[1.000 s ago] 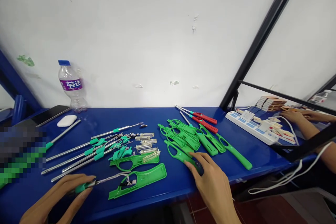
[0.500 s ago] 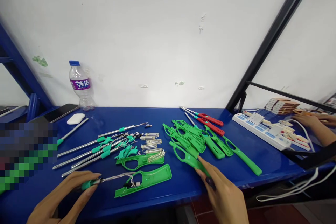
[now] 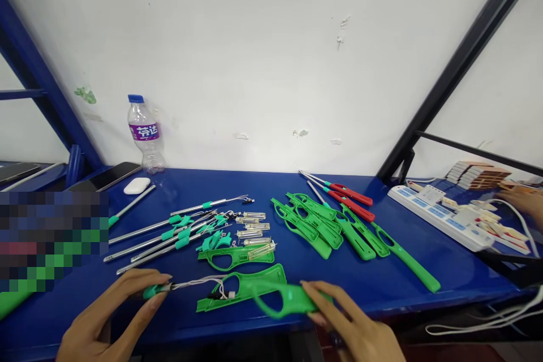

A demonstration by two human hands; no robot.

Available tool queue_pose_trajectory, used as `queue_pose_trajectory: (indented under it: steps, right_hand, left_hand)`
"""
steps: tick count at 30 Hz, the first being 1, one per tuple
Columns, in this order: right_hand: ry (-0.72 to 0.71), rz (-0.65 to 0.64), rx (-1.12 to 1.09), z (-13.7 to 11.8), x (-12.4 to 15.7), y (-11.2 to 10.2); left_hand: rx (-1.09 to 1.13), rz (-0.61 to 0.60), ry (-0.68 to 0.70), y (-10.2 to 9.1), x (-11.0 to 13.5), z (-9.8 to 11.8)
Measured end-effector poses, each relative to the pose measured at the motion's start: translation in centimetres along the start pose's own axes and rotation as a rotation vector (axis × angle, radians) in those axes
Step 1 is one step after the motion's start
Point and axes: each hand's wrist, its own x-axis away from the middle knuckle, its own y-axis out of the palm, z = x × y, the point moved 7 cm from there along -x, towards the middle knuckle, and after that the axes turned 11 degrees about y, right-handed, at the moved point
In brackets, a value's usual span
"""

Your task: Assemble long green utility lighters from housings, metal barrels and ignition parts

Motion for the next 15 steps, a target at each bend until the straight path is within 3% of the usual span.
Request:
queue_pose_trajectory:
  steps: [3, 6, 10, 15]
  right_hand:
    - [0.093, 0.241, 0.171, 1.7, -1.0, -1.3]
    - [0.121, 0.331, 0.287, 2.4, -2.1, -1.3]
    - [0.042, 0.261, 0.23, 0.0, -4.0, -0.6]
    - [-0.095, 0.029, 0.272, -5.1, -8.2, 1.0]
  left_hand:
    - [0.02, 0.001, -0.009, 0.0, -0.1, 0.1]
    - [0.005, 0.013, -0.011, 0.0, -0.2, 0.1]
    - [-0.023, -0.001, 0.003, 0.2, -0.2, -0.1]
    - [-0.041, -0.015, 0.002, 0.2, 0.1, -0.7]
